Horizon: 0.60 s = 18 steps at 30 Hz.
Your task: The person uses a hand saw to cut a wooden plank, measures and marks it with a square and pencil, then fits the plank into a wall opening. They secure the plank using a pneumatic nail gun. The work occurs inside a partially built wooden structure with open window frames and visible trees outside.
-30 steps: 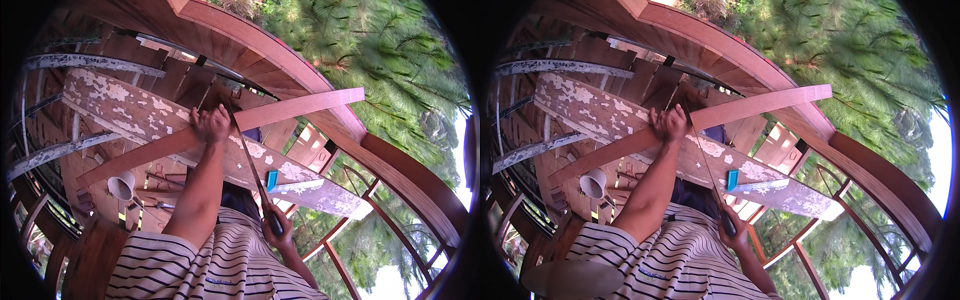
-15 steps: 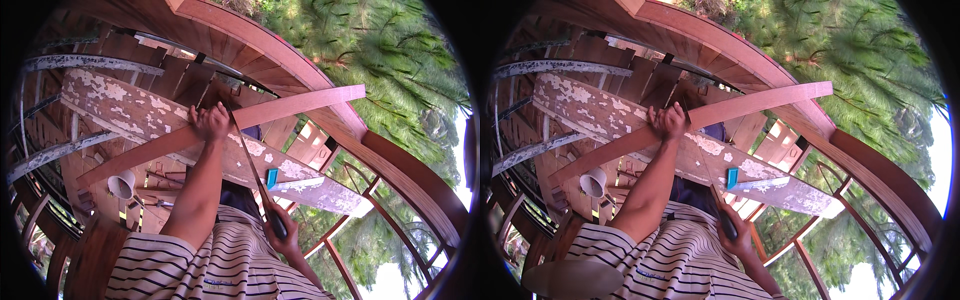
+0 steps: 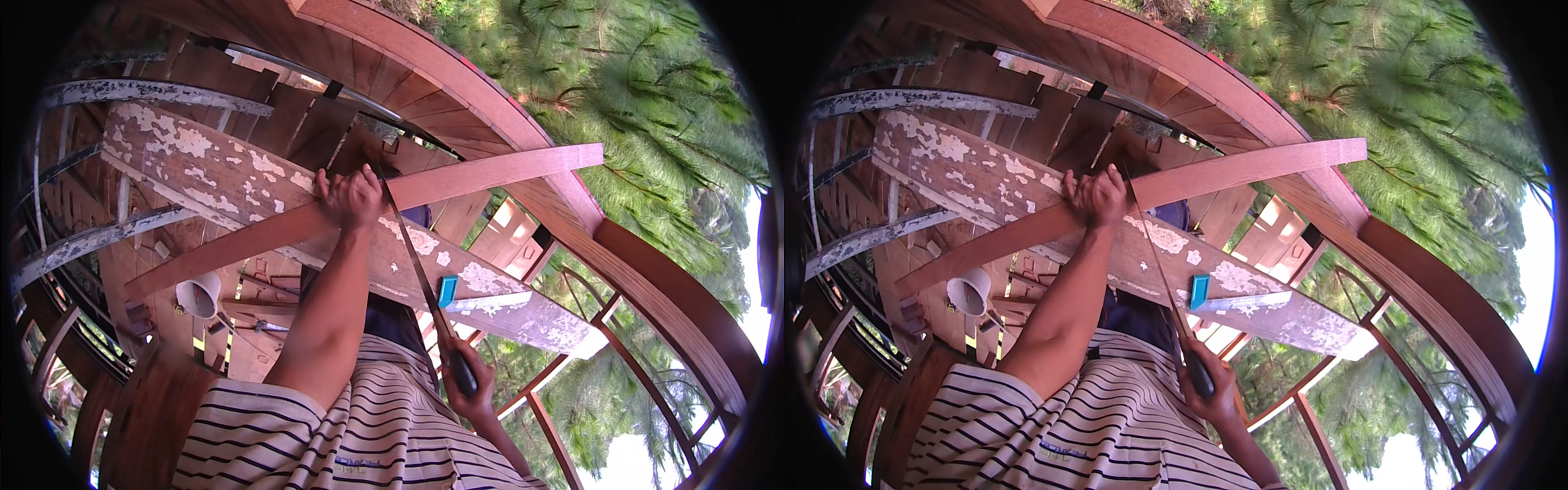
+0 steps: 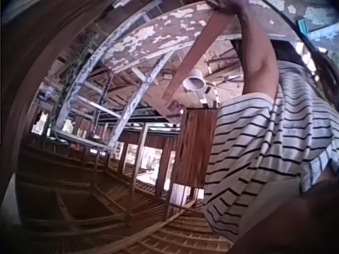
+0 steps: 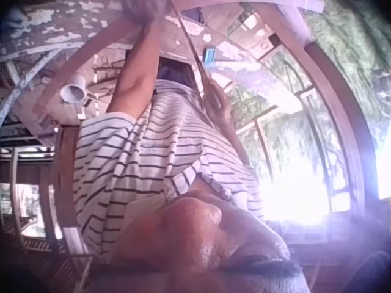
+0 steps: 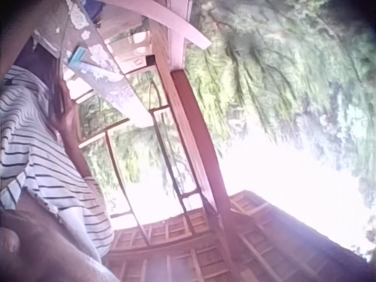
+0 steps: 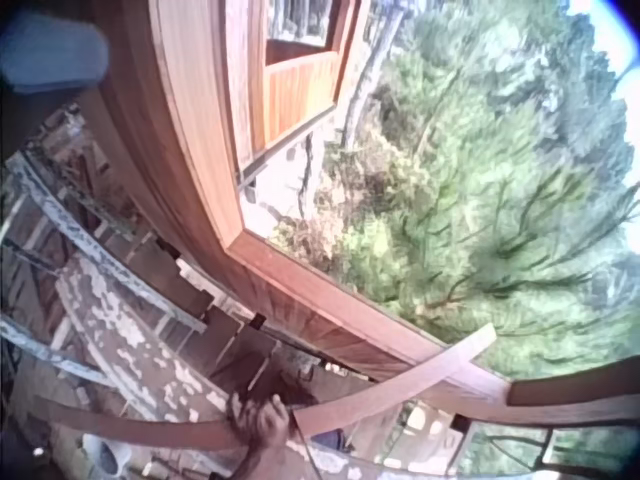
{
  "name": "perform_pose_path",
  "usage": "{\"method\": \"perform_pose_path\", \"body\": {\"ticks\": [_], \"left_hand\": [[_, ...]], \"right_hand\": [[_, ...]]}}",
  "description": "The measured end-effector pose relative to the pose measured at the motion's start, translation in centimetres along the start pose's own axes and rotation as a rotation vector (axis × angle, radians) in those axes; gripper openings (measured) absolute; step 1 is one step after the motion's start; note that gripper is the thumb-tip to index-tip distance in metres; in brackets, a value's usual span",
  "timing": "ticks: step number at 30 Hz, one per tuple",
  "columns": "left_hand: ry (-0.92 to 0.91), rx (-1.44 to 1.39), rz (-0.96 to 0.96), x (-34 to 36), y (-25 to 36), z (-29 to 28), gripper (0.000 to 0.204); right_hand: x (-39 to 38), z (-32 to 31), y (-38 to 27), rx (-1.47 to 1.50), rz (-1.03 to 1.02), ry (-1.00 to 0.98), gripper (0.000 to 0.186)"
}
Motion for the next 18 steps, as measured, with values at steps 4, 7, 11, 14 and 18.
{"method": "perform_pose_path", "body": {"ticks": [4,7,11,14,18], "left_hand": [[-0.015,-0.026,0.020,-0.2,-0.1,0.5,0.041],[0.033,-0.038,0.016,-0.8,-1.0,0.3,0.040],[0.014,-0.001,0.007,-0.5,-0.6,0.3,0.040],[0.005,0.007,-0.010,-0.6,-0.8,0.2,0.041],[0.012,-0.028,0.035,-0.7,-0.2,0.7,0.041]], "right_hand": [[12.3,6.0,3.7,0.004,-0.226,0.043,0.058],[11.2,6.1,2.8,0.014,-0.169,0.038,0.060],[0.1,-1.1,-3.1,-0.083,0.024,-0.069,0.058],[-0.7,-1.9,-3.7,-0.072,0.012,-0.068,0.057],[9.8,5.1,4.0,0.012,-0.069,0.002,0.057]]}}
Point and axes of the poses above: each hand's wrist, its own x-axis towards the middle knuckle, its own z-axis out of the palm, y = z × x, the point moved 8 cm from there along x, towards the middle knuckle, and after that the axes turned 3 degrees about -z, right-handed, at the moved point
